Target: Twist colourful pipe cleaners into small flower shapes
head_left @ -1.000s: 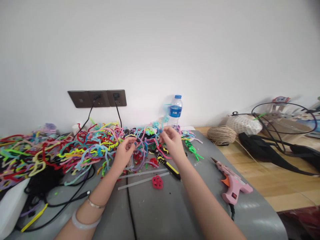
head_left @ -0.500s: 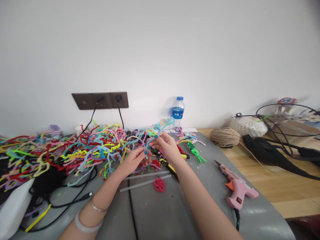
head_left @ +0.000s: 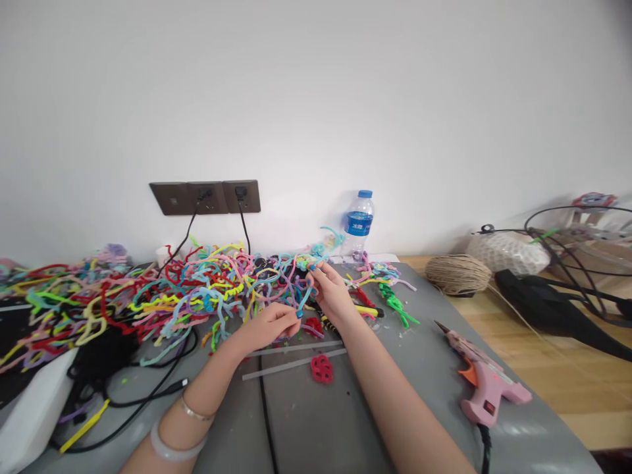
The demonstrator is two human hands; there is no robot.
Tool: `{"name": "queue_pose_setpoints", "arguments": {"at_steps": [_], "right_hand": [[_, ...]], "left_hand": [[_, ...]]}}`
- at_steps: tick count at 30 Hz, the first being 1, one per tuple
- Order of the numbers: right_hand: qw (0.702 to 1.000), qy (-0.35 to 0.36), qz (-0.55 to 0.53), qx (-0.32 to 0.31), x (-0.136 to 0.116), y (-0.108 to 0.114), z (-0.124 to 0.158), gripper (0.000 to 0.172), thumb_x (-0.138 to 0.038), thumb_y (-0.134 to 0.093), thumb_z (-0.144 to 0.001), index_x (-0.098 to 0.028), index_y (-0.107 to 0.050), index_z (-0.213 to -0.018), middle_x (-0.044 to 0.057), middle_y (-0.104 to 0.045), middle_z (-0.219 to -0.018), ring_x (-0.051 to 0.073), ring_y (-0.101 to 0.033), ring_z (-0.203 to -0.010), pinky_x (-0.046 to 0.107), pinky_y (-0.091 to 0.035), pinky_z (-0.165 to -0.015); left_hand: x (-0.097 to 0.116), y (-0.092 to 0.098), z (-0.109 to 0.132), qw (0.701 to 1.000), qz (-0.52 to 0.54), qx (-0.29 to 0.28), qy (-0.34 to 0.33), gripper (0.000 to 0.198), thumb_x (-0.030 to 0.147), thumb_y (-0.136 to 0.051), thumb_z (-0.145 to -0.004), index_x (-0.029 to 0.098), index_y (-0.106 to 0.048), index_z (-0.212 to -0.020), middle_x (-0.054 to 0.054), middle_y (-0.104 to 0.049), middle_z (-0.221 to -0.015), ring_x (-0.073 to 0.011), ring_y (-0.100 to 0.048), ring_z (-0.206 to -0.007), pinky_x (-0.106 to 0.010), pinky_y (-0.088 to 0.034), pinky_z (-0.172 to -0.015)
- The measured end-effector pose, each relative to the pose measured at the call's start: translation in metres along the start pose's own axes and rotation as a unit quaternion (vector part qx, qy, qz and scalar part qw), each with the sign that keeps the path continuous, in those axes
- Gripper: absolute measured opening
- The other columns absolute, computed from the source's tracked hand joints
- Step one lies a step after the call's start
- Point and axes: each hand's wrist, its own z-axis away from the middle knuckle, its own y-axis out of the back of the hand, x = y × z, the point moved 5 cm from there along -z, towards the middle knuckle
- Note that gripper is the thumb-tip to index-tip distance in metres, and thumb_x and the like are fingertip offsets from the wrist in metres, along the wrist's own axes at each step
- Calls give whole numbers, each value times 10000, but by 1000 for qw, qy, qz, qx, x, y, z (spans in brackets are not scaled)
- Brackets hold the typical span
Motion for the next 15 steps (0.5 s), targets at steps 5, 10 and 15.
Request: {"name": "queue_pose_setpoints", "arguments": {"at_steps": [5, 10, 15], "right_hand": [[1000, 5, 12, -19, 8, -4, -7, 349, -429, -764, -691, -224, -487, -750, -87, -535, -490, 58, -332, -383, 199, -206, -403], [997, 41, 52, -35, 14, -6, -19, 317, -452, -726, -739, -232, -497, -749, -78, -550, -487, 73, -358, -381, 205, -203, -396], [997, 62, 55, -7, 13, 0, -24, 364, -513, -730, -724, -229, -502, -715, -71, -537, -469, 82, -365, -384, 214, -212, -386]], "left_hand": [[-6, -2, 1, 999, -9, -11, 52, 375, 309, -400, -864, 168, -488, -528, 40, -423, -484, -91, -392, -469, -231, -292, -497], [-6, 0, 1, 997, -27, -4, 73, 375, 291, -389, -861, 175, -463, -512, 50, -390, -458, -91, -358, -445, -234, -269, -480], [5, -1, 4, 997, -34, -36, 58, 379, 268, -388, -859, 176, -436, -494, 48, -380, -460, -92, -354, -462, -238, -281, -506]]}}
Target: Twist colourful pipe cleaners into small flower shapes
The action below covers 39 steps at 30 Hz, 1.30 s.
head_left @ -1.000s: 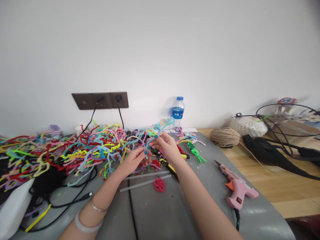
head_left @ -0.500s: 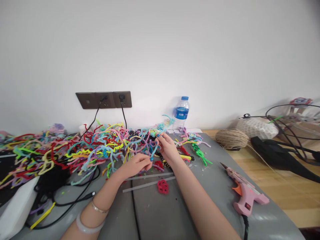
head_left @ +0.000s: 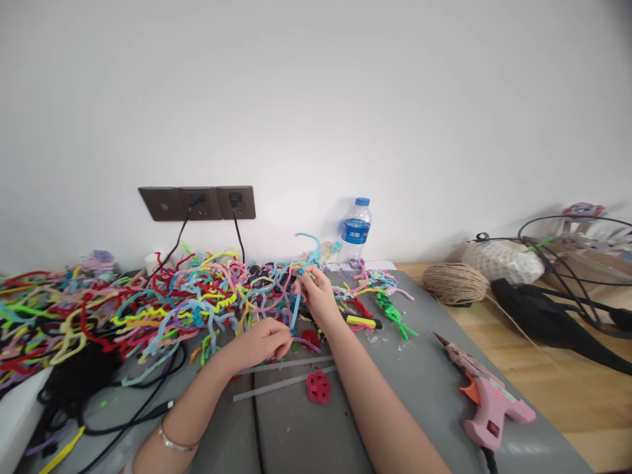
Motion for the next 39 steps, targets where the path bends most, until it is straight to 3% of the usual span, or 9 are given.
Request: {"name": "queue_pose_setpoints", "arguments": {"at_steps": [4, 14, 23, 25, 27, 30, 32, 34, 39], "right_hand": [[999, -1, -28, 38, -2, 7, -2, 366, -514, -743, -715, -215, -532, -702, -69, -527, -463, 67, -342, -382, 202, -199, -371], [991, -44, -111, 66, 7, 15, -6, 357, -464, -785, -645, -193, -560, -702, -88, -487, -437, 39, -298, -347, 181, -206, -342], [978, -39, -163, 121, 6, 31, -9, 298, -354, -802, -643, -210, -546, -695, -99, -457, -453, 42, -253, -354, 183, -245, -336], [976, -40, -174, 125, 2, 31, -9, 283, -375, -787, -654, -219, -559, -715, -78, -513, -505, 57, -308, -376, 192, -277, -345], [976, -54, -183, 103, -1, 25, -7, 296, -473, -736, -694, -222, -604, -780, -33, -615, -611, 78, -394, -417, 204, -313, -361], [978, -111, -171, -35, -3, 3, 3, 476, -620, -639, -734, -200, -677, -954, 39, -727, -839, 82, -418, -436, 215, -304, -361], [972, -133, -134, -141, -3, -12, 14, 507, -602, -650, -748, -193, -694, -1043, 55, -742, -924, 66, -376, -426, 214, -304, -376], [971, -135, -90, -177, -2, -16, 21, 426, -500, -701, -758, -191, -707, -1052, 52, -740, -928, 57, -371, -436, 206, -319, -404], [990, -86, -111, -28, -1, 2, 13, 292, -410, -796, -676, -212, -690, -863, 4, -678, -853, 81, -507, -553, 202, -381, -482]], "left_hand": [[12, -13, 7, 995, -2, -82, -48, 361, 234, -412, -831, 171, -441, -477, 34, -423, -479, -90, -375, -487, -238, -298, -530], [31, -38, 22, 957, 31, -284, -55, 373, 310, -447, -855, 182, -451, -506, 27, -435, -468, -86, -355, -444, -233, -287, -466], [37, -38, 34, 929, 56, -364, -46, 544, 552, -409, -917, 191, -467, -515, 14, -435, -457, -96, -384, -439, -241, -304, -454], [35, -30, 30, 950, 53, -304, -54, 575, 600, -385, -916, 185, -485, -532, 17, -420, -453, -95, -379, -435, -241, -299, -457], [31, -13, 22, 985, 44, -153, -64, 586, 616, -366, -914, 181, -465, -534, 23, -405, -467, -93, -364, -447, -242, -287, -471], [24, 10, 14, 996, 20, 60, -60, 534, 551, -354, -930, 190, -349, -537, 29, -380, -531, -98, -327, -512, -251, -277, -522], [19, 14, 10, 994, 8, 98, -48, 482, 481, -366, -935, 195, -312, -551, 37, -348, -545, -99, -294, -523, -257, -253, -526], [14, 11, 7, 995, -6, 95, -36, 435, 407, -370, -938, 193, -322, -562, 41, -349, -547, -100, -293, -522, -258, -242, -525], [14, 5, 5, 977, -137, 148, -63, 367, 294, -357, -952, 182, -456, -616, 18, -480, -587, -121, -437, -572, -258, -293, -584]]}}
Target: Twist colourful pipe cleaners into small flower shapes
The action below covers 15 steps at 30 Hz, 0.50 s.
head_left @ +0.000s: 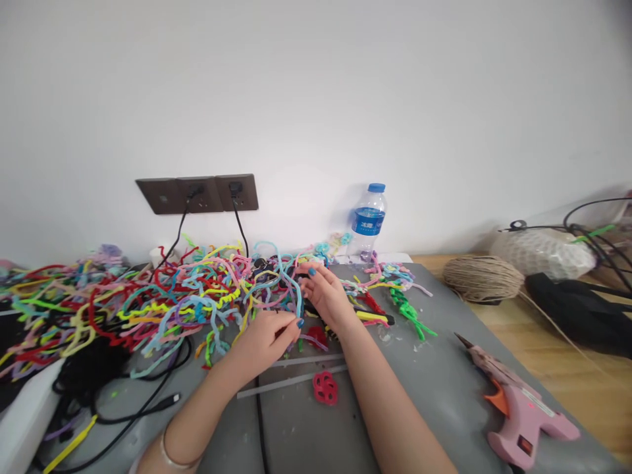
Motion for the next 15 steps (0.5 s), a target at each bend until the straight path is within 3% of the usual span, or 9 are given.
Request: {"name": "queue_pose_setpoints", "arguments": {"at_steps": [3, 6, 8, 11, 14, 15], "right_hand": [[999, -28, -6, 22, 5, 4, -2, 345, -508, -764, -684, -191, -633, -729, -39, -544, -639, 72, -413, -475, 205, -295, -430], [991, -86, 51, -87, 14, -8, 5, 381, -548, -700, -752, -177, -627, -698, -68, -402, -518, 69, -286, -434, 219, -216, -425], [984, -87, 81, -134, 15, -14, 10, 376, -534, -701, -768, -174, -635, -683, -73, -368, -485, 73, -258, -440, 226, -207, -441], [993, -47, 49, -98, 8, -13, 10, 408, -543, -713, -758, -187, -594, -597, -82, -291, -455, 79, -229, -435, 232, -199, -438], [998, 27, -39, -31, -7, -6, 5, 438, -515, -728, -757, -209, -501, -541, -85, -224, -465, 88, -196, -432, 233, -189, -422], [997, 48, -65, -15, -11, -4, 3, 444, -504, -728, -762, -213, -479, -537, -84, -213, -468, 92, -181, -431, 233, -190, -418]], "left_hand": [[-2, -3, 0, 998, -61, 21, -6, 333, 273, -352, -959, 186, -541, -699, -4, -557, -644, -144, -521, -627, -262, -317, -624], [-7, -7, -1, 997, -72, 3, 13, 331, 248, -364, -948, 189, -556, -686, -5, -576, -629, -147, -532, -610, -260, -310, -613], [-7, -8, -1, 998, -61, -12, 19, 347, 231, -361, -943, 184, -544, -652, 0, -572, -614, -139, -525, -594, -256, -303, -604], [-3, -6, 1, 997, -62, -25, 27, 325, 249, -389, -942, 184, -556, -671, 16, -562, -603, -130, -516, -581, -249, -289, -586], [0, -8, 7, 990, -109, -80, 38, 144, 339, -612, -834, 208, -598, -776, 46, -562, -614, -129, -502, -577, -243, -256, -561], [1, -9, 9, 986, -129, -103, 39, 163, 357, -684, -773, 218, -607, -808, 50, -570, -633, -133, -503, -588, -244, -244, -556]]}}
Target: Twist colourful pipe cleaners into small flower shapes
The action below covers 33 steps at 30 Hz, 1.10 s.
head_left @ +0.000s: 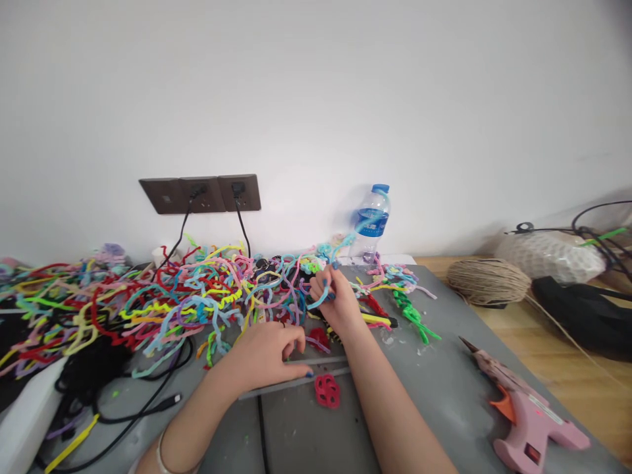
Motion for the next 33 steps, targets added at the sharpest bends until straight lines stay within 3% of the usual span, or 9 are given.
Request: {"name": "queue_pose_setpoints", "arguments": {"at_steps": [4, 12, 14, 19, 23, 27, 30, 33], "right_hand": [[996, 50, -53, 46, -12, 7, -2, 462, -506, -697, -799, -219, -441, -543, -83, -172, -466, 105, -127, -430, 231, -197, -401], [995, 41, -63, 58, -10, 8, -2, 469, -490, -692, -812, -209, -426, -545, -84, -206, -453, 92, -153, -423, 207, -243, -389], [994, 40, -87, 51, -9, 9, -2, 444, -447, -703, -816, -204, -436, -558, -88, -215, -461, 86, -169, -421, 194, -258, -390], [991, 44, -119, 41, -8, 12, -4, 386, -387, -751, -780, -204, -474, -583, -97, -205, -461, 82, -204, -422, 175, -275, -388], [991, 47, -114, 52, -6, 15, -5, 314, -383, -785, -738, -207, -540, -647, -86, -302, -504, 80, -296, -456, 175, -315, -419], [996, 25, -72, 52, -1, 15, -6, 262, -406, -759, -757, -219, -581, -711, -70, -388, -571, 85, -355, -492, 201, -369, -477], [1000, -24, 1, -6, 9, 8, -2, 266, -449, -741, -766, -212, -624, -731, -27, -522, -715, 93, -443, -576, 218, -397, -529], [987, -73, 89, -110, 21, -5, 6, 309, -481, -702, -800, -188, -666, -710, 31, -604, -837, 116, -506, -648, 246, -408, -569]], "left_hand": [[0, -5, 6, 997, -62, -39, 10, 276, 353, -741, -691, 230, -617, -905, 23, -609, -755, -167, -530, -670, -254, -232, -565], [3, -13, 8, 993, -93, -73, -9, 58, 231, -624, -707, 206, -582, -739, -7, -629, -782, -184, -559, -739, -270, -322, -639], [3, -10, 8, 993, -93, -69, -10, 37, 219, -565, -767, 202, -568, -735, -15, -624, -781, -182, -557, -743, -269, -328, -644], [-9, 8, 9, 998, -18, -59, 10, 250, 303, -344, -966, 199, -522, -825, 7, -549, -728, -159, -507, -675, -267, -323, -627], [-25, 27, 8, 996, 80, 16, 41, 253, 346, -335, -975, 197, -473, -823, 27, -487, -736, -143, -455, -672, -262, -332, -643], [-44, 37, 7, 946, 278, 136, 96, 212, 364, -364, -955, 208, -483, -1035, 61, -366, -693, -120, -388, -610, -251, -349, -615], [-45, 31, 4, 895, 413, 127, 113, 266, 341, -398, -923, 215, -474, -1144, 62, -352, -711, -98, -346, -558, -232, -325, -541], [-36, 22, 1, 860, 493, 77, 105, 214, 319, -475, -878, 206, -506, -1057, 59, -367, -729, -74, -319, -532, -215, -297, -502]]}}
